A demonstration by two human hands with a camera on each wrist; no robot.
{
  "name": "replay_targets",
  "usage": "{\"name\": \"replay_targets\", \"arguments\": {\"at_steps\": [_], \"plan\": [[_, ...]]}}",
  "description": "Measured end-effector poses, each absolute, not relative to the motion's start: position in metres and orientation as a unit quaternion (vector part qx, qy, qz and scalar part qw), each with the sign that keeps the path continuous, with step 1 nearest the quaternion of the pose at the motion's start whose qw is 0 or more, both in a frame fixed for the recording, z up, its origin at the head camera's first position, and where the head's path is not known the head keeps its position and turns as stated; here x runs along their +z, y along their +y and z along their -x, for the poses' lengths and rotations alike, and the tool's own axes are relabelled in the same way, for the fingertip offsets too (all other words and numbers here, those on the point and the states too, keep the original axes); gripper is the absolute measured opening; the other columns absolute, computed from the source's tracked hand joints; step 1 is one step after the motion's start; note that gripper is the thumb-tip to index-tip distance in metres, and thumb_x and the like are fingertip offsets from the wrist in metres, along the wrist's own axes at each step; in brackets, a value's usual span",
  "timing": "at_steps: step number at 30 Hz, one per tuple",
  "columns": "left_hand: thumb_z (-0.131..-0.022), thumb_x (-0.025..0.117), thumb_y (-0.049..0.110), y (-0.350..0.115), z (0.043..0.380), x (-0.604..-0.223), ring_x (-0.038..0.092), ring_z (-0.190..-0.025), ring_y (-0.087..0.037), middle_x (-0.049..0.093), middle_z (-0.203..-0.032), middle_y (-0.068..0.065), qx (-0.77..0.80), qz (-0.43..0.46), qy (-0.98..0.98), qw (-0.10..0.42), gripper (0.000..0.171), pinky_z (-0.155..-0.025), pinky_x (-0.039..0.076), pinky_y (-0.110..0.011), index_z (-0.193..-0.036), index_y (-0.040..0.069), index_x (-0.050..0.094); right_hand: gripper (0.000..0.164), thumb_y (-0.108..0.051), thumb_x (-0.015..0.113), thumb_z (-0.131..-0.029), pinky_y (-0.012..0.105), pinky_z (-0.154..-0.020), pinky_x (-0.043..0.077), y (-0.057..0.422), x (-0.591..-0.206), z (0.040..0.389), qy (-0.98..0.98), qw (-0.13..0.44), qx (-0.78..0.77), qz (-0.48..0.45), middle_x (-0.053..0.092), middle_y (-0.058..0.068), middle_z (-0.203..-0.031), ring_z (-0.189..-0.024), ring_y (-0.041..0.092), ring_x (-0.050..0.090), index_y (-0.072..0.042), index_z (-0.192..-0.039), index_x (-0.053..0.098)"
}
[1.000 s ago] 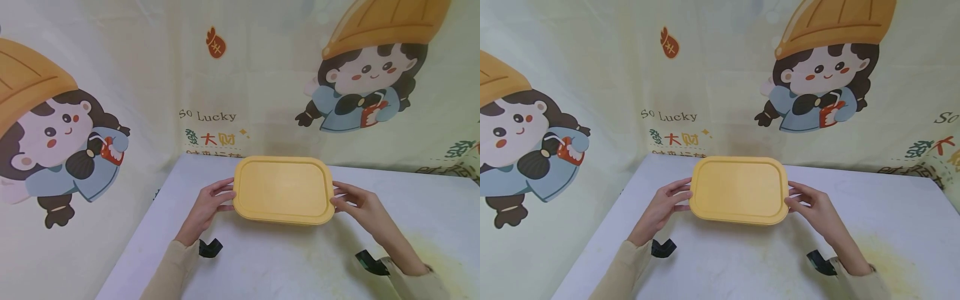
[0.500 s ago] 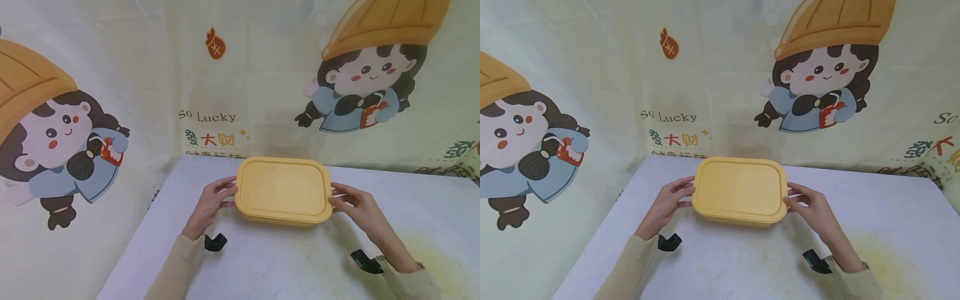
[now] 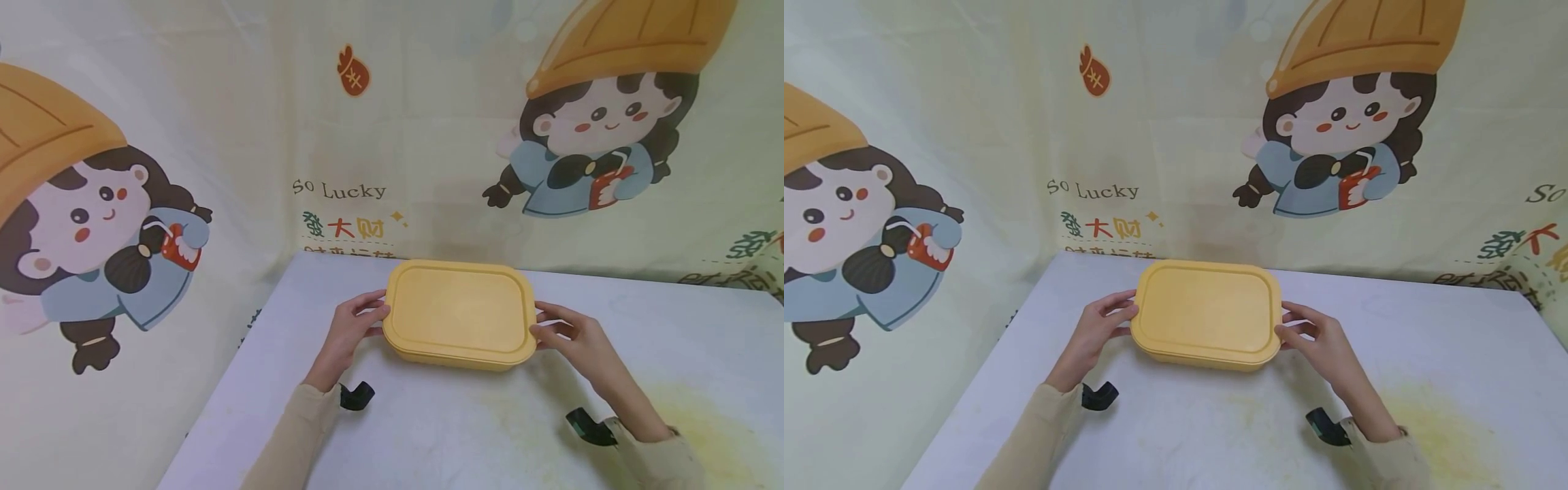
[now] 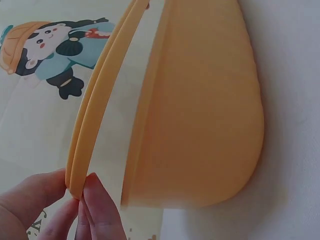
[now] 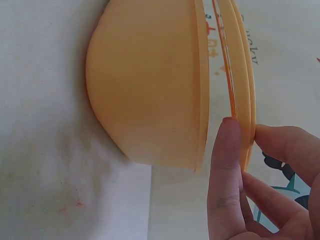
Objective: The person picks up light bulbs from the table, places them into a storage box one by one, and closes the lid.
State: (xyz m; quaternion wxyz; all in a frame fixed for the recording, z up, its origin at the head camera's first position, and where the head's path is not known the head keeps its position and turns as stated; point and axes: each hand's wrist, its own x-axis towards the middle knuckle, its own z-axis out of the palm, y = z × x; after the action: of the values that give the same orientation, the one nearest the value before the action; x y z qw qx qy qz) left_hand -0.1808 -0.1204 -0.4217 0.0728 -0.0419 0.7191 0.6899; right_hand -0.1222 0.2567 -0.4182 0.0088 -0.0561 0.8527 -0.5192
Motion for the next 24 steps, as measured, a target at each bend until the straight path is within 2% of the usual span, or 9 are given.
{"name": "replay_targets", "arguments": {"at_steps": [16,24], "plan": [[-0.088,0.077,0.019,-0.118,0.185,-0.430,0.067,-0.087,-0.014,0.066,-0.115,-0.010,0.659,0.055,0.748,0.063,0.039,-0.078,0.062,-0.037,-0.126,0.013,0.069,0.056,-0.019,0.068,-0.095,0.023,-0.072,0.061,0.253,-0.421,0.127,0.847,0.006,-0.529,0.059,0.062,0.022,-0.115,-0.083,0.005,0.067,0.004,-0.142,0.048],[-0.090,0.073,0.013,-0.114,0.180,-0.415,0.064,-0.087,-0.012,0.066,-0.116,-0.011,0.647,0.063,0.756,0.076,0.038,-0.077,0.062,-0.033,-0.128,0.007,0.067,0.057,-0.024,0.068,-0.096,0.020,-0.073,0.060,0.254,-0.423,0.128,0.853,0.014,-0.520,0.049,0.062,0.021,-0.115,-0.084,0.004,0.066,0.004,-0.141,0.049]]}}
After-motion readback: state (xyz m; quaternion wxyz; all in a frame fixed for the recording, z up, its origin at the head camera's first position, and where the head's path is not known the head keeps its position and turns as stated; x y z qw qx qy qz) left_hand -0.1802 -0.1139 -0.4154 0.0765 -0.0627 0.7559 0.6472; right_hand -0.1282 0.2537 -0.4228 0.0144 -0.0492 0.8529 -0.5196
